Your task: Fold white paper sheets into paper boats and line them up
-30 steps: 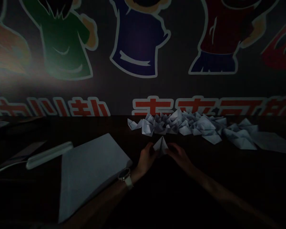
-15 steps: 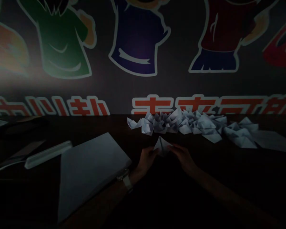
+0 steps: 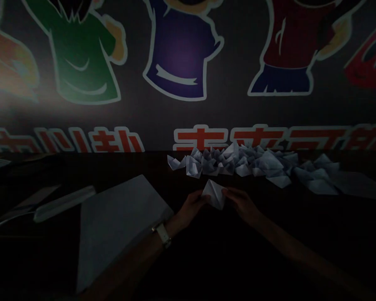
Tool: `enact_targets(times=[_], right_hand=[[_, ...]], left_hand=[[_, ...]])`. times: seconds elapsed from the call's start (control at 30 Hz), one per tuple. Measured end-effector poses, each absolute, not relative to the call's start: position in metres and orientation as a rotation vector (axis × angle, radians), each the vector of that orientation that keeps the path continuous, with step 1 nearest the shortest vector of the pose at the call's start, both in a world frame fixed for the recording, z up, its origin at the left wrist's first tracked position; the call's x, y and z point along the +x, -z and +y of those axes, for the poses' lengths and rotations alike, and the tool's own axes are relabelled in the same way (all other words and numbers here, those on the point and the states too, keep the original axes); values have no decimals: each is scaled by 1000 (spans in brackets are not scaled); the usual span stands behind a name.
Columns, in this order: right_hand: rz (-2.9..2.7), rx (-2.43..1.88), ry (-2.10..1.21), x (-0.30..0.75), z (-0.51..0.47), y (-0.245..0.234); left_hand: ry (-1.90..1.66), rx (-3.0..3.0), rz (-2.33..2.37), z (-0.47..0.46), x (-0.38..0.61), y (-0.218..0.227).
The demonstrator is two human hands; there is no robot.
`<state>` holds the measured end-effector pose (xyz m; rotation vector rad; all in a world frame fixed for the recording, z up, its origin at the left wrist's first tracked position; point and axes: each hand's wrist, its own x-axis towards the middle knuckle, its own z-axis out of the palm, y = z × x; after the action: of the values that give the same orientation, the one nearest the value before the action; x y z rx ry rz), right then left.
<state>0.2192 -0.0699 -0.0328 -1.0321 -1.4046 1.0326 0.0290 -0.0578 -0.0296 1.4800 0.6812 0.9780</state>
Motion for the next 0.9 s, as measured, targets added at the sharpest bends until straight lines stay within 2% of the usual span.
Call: enact_targets(times=[0.13, 0.27, 0.43, 0.67, 0.8, 0.9], right_hand=[[-1745, -987, -338, 218, -78, 28], [-2071, -952, -30, 213, -85, 25], [-2356, -783, -185, 206, -92, 24], [-1770, -1004, -352, 213, -75, 36], [-1826, -946, -638, 211, -72, 42], [-1863, -992, -607, 208, -75, 42]], left_hand=[[-1155, 1422, 710, -52, 32, 36], [-1191, 1246, 675, -50, 30, 36], [-1183, 1501, 788, -48, 25, 30], [-1161, 1705, 714, -53, 24, 20], [-1160, 1672, 689, -61, 25, 14], [-1118, 1729, 665, -61, 26, 15]])
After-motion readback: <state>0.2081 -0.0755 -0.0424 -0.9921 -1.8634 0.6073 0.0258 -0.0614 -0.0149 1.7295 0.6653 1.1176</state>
